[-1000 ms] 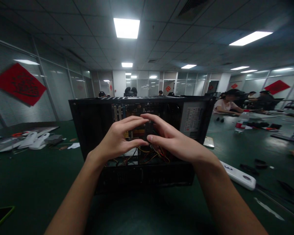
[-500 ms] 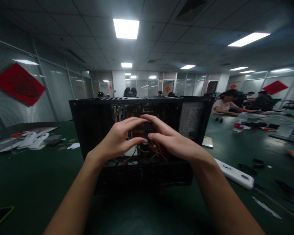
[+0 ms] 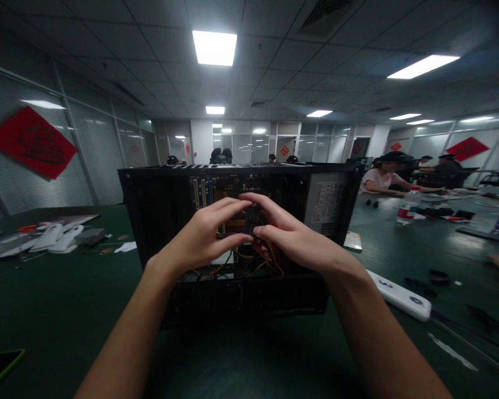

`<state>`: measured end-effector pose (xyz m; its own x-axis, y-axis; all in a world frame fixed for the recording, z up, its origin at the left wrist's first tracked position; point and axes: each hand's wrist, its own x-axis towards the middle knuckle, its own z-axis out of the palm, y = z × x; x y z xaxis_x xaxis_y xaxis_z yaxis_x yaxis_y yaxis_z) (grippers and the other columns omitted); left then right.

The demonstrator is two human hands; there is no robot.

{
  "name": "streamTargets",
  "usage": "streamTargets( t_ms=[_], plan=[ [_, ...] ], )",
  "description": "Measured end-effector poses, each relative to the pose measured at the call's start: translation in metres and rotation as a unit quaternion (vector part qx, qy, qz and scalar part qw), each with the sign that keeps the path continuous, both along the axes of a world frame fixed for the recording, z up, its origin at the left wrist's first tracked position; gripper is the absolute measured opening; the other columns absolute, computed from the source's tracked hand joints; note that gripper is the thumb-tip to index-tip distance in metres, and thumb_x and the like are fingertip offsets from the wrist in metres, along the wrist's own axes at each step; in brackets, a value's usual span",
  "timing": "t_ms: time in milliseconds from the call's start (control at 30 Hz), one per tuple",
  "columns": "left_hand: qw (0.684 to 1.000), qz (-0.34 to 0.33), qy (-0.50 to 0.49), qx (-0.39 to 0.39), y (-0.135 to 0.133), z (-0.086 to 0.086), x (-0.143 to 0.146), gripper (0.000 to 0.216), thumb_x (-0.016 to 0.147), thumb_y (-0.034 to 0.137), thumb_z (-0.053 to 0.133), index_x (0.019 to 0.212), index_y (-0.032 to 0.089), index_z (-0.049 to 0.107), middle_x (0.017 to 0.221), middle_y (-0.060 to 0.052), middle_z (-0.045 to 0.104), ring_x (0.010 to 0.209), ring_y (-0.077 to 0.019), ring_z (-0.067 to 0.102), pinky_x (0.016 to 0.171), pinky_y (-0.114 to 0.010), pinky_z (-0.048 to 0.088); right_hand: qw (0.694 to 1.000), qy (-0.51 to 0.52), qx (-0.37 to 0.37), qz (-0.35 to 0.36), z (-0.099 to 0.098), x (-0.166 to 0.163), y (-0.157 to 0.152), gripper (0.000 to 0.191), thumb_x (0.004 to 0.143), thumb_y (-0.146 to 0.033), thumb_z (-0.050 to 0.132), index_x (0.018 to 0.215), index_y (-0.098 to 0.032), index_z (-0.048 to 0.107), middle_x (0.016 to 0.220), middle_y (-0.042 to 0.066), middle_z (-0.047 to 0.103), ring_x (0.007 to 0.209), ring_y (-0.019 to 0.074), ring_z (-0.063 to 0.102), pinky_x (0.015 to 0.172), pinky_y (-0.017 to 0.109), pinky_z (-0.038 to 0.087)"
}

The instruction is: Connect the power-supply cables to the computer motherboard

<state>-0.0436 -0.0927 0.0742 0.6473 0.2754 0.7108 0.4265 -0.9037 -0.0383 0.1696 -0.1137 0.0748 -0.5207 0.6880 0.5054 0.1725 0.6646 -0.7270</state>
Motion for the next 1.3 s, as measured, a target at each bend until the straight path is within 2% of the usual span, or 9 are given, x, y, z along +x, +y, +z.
streamTargets(
  t_ms=[100,200,433,633,800,1000,1200,1300],
  plan=[
    [1.000,-0.001,0.002,0.006,-0.002,0.001,-0.002,0.054,0.088,0.030,0.068,0.137,0.012,0.051,0.132,-0.015,0.059,0.123,-0.0235,0.057,0.103,-0.036,0.049,0.999,0.005,-0.041,0.012,0.000,0.000,-0.003,0.069,0.084,-0.018,0.050,0.151,-0.024,0.031,0.153,0.006,0.040,0.126,0.0244,0.052,0.107,0.042,0.045],
    [1.000,-0.001,0.001,0.007,-0.004,0.002,-0.003,0.055,0.087,0.032,0.070,0.135,0.013,0.052,0.130,-0.014,0.061,0.121,-0.0238,0.058,0.102,-0.036,0.050,0.998,0.007,-0.056,0.027,0.000,0.000,-0.004,0.071,0.083,-0.018,0.051,0.151,-0.025,0.030,0.152,0.007,0.040,0.121,0.0248,0.055,0.100,0.042,0.051],
    [1.000,-0.005,-0.002,0.002,-0.006,0.005,-0.002,0.052,0.084,0.032,0.072,0.130,0.012,0.056,0.125,-0.014,0.064,0.117,-0.0235,0.061,0.098,-0.035,0.052,0.998,0.010,-0.031,0.058,-0.003,0.005,0.000,0.069,0.085,-0.022,0.057,0.150,-0.028,0.035,0.151,0.004,0.043,0.142,0.0280,0.035,0.115,0.047,0.037],
    [1.000,0.003,-0.006,0.000,-0.011,0.006,-0.001,0.050,0.079,0.028,0.074,0.125,0.012,0.059,0.119,-0.012,0.066,0.109,-0.0225,0.064,0.093,-0.033,0.054,0.993,0.012,-0.024,0.111,-0.006,0.005,0.004,0.071,0.087,-0.018,0.056,0.152,-0.026,0.029,0.160,0.003,0.029,0.149,0.0225,0.024,0.123,0.042,0.020],
    [1.000,0.007,-0.011,-0.003,-0.012,0.007,-0.001,0.048,0.077,0.025,0.074,0.121,0.013,0.059,0.117,-0.010,0.067,0.106,-0.0228,0.065,0.091,-0.034,0.054,0.993,0.011,-0.027,0.117,-0.005,0.004,0.003,0.072,0.087,-0.018,0.057,0.153,-0.025,0.028,0.162,0.004,0.026,0.149,0.0211,0.023,0.123,0.040,0.019],
    [1.000,0.003,0.000,-0.012,-0.013,0.005,0.002,0.053,0.075,0.024,0.074,0.125,0.016,0.057,0.122,-0.011,0.065,0.112,-0.0247,0.062,0.095,-0.036,0.053,0.994,0.004,-0.027,0.104,-0.001,0.004,-0.002,0.075,0.086,-0.018,0.057,0.154,-0.026,0.028,0.163,0.002,0.025,0.148,0.0232,0.025,0.123,0.044,0.019],
    [1.000,-0.007,0.002,-0.028,-0.014,0.006,0.003,0.054,0.079,0.035,0.076,0.126,0.016,0.058,0.125,-0.012,0.064,0.117,-0.0251,0.061,0.100,-0.037,0.051,0.996,-0.011,-0.042,0.076,-0.002,0.005,-0.005,0.076,0.086,-0.021,0.057,0.155,-0.029,0.026,0.161,0.000,0.029,0.147,0.0277,0.028,0.120,0.047,0.029],
    [1.000,-0.005,0.004,-0.030,-0.015,0.007,0.003,0.053,0.080,0.036,0.076,0.125,0.016,0.059,0.126,-0.012,0.064,0.117,-0.0253,0.061,0.100,-0.037,0.051,0.996,-0.015,-0.029,0.083,-0.002,0.005,-0.003,0.074,0.088,-0.022,0.055,0.155,-0.029,0.024,0.162,0.000,0.025,0.149,0.0263,0.024,0.121,0.047,0.026]
  ],
)
